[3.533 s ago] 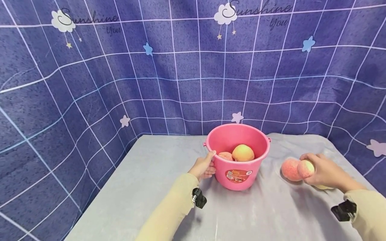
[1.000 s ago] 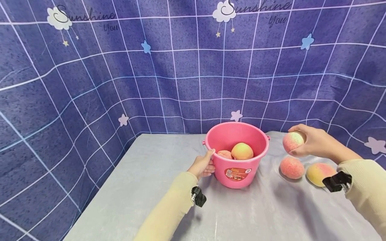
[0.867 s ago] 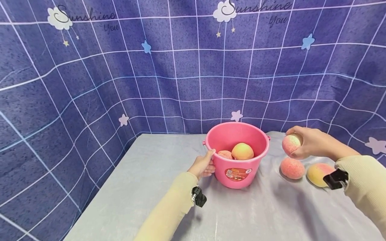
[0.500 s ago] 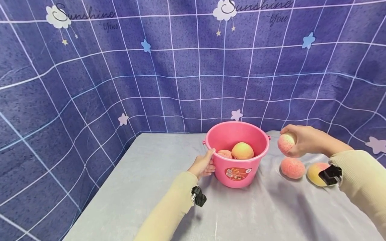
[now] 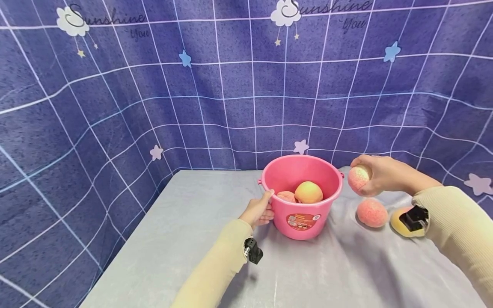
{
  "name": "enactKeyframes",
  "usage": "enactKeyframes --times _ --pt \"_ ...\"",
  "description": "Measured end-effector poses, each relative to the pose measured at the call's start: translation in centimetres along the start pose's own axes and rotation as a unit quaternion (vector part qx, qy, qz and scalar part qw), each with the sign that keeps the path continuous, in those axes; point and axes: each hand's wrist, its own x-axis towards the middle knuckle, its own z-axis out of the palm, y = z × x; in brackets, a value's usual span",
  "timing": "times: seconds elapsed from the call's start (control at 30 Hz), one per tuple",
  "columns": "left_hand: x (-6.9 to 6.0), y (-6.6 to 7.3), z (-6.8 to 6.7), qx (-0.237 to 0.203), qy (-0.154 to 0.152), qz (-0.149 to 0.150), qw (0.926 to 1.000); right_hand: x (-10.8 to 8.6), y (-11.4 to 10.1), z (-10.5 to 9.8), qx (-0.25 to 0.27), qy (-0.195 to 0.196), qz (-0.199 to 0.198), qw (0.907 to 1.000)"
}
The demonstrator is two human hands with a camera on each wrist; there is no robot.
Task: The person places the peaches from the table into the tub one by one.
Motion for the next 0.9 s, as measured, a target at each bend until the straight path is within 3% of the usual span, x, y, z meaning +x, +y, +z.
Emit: enactKeyframes --times 0.43,0.9 --pt "-0.2 0.1 0.0 0.001 -0.002 0.002 1.0 0.7 -0.9 0.2 -0.01 0.073 -0.024 0.997" --pt "-0.2 0.1 0.0 -0.004 0.002 0.001 1.0 1.7 -2.0 1.1 -0.002 0.089 -0.041 0.9952"
